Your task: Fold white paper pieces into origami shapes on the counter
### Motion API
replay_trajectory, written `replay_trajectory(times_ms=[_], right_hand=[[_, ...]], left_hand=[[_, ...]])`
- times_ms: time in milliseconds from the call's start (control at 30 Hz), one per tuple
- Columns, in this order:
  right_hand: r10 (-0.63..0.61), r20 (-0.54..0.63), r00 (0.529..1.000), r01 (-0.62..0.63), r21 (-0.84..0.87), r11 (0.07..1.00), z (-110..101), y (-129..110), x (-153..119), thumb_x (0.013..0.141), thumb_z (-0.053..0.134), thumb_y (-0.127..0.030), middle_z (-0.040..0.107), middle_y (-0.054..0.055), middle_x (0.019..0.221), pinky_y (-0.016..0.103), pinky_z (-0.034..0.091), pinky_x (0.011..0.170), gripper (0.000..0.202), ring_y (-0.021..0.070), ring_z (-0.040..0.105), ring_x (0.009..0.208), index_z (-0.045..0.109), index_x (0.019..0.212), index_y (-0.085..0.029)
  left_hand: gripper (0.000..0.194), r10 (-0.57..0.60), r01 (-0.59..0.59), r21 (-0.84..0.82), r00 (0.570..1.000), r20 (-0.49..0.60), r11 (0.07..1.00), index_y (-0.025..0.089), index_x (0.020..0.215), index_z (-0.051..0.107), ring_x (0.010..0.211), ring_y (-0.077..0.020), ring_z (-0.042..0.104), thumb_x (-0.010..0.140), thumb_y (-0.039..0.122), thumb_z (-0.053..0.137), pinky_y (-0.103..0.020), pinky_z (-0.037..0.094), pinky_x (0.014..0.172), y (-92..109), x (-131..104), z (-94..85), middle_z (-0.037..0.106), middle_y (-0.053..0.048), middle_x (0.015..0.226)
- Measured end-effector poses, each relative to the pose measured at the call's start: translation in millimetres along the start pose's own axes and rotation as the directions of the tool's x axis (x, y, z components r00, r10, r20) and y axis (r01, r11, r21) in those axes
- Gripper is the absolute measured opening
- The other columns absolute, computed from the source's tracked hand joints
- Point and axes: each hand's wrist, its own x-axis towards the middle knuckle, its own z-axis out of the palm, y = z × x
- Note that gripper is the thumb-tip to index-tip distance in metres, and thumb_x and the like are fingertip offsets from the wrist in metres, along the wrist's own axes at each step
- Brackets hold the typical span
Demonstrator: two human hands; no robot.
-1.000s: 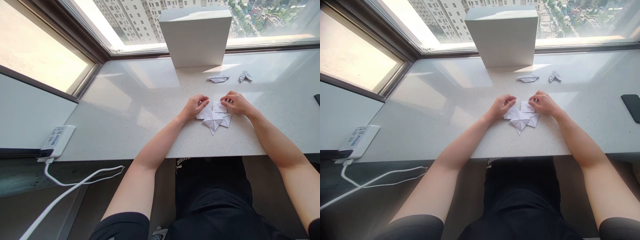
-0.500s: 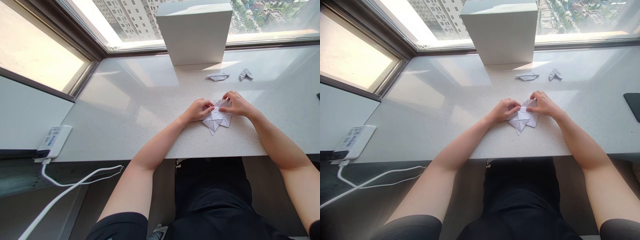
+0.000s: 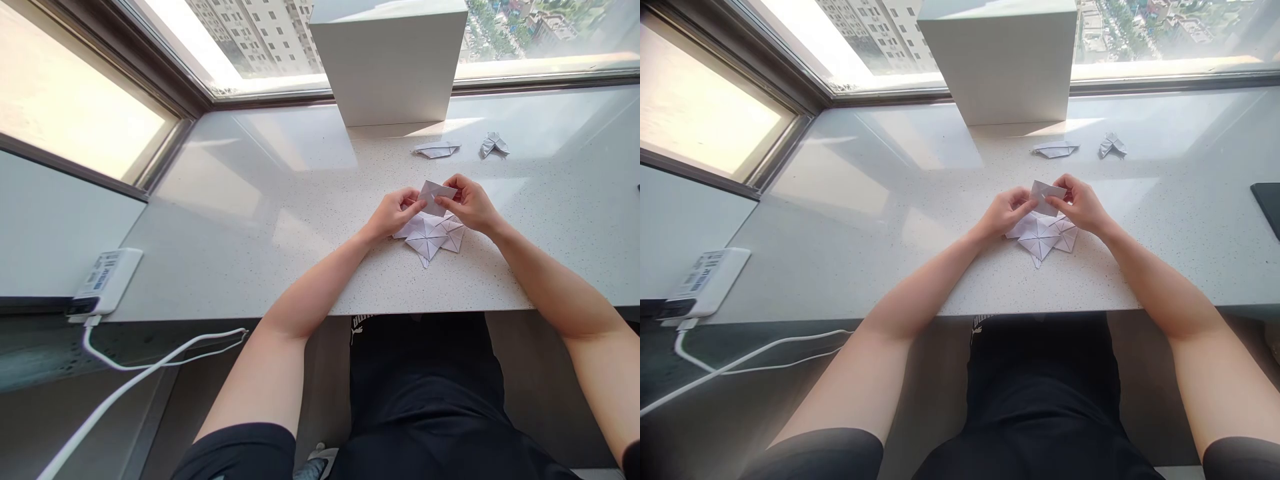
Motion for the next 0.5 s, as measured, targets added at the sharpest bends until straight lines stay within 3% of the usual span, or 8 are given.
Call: replay_trajectory(times_ms=[100,233,400,500], right_hand=[[-0.025,0.04,0.999,0.026,-0.009,1.0,1,-3,-2,0.092,0.093,-0.075,0.084,0.008,0.111,0.052,0.068,0.095,0.052,0.0309,0.077,0.098,0.071,0.106,-0.03],[-0.011,0.148,0.989,0.03,-0.127,0.991,-19,-6,-3,0.092,0.094,-0.078,0.087,0.011,0.12,0.054,0.068,0.095,0.055,0.0342,0.079,0.105,0.076,0.114,-0.03],[0.156,0.308,0.939,-0.013,-0.419,0.908,-52,-7,-3,0.087,0.101,-0.072,0.085,0.01,0.107,0.051,0.062,0.086,0.05,0.0363,0.078,0.1,0.08,0.107,-0.031],[0.26,0.344,0.902,-0.029,-0.553,0.833,-57,-8,-6,0.079,0.106,-0.076,0.082,0.008,0.099,0.047,0.056,0.078,0.057,0.0359,0.076,0.096,0.076,0.098,-0.031]], left_hand=[[0.063,0.024,-0.024,-0.008,0.999,0.025,1.0,0.022,0.109,0.085,0.098,-0.0254,0.08,0.112,0.085,0.076,-0.039,0.062,0.087,-2,0,0.9,0.088,-0.009,0.107],[0.059,-0.006,0.005,-0.022,0.998,-0.062,1.0,0.023,0.104,0.083,0.087,-0.0227,0.076,0.112,0.081,0.078,-0.037,0.06,0.077,-10,4,-0.1,0.084,-0.007,0.097],[0.055,-0.046,0.031,-0.102,0.988,-0.149,0.994,0.024,0.103,0.081,0.098,-0.024,0.081,0.112,0.079,0.081,-0.041,0.07,0.091,-20,11,-3.3,0.087,-0.008,0.104],[0.052,-0.062,0.044,-0.125,0.987,-0.147,0.991,0.024,0.107,0.081,0.1,-0.024,0.083,0.114,0.076,0.08,-0.042,0.072,0.095,-20,12,-4.7,0.088,-0.009,0.11]])
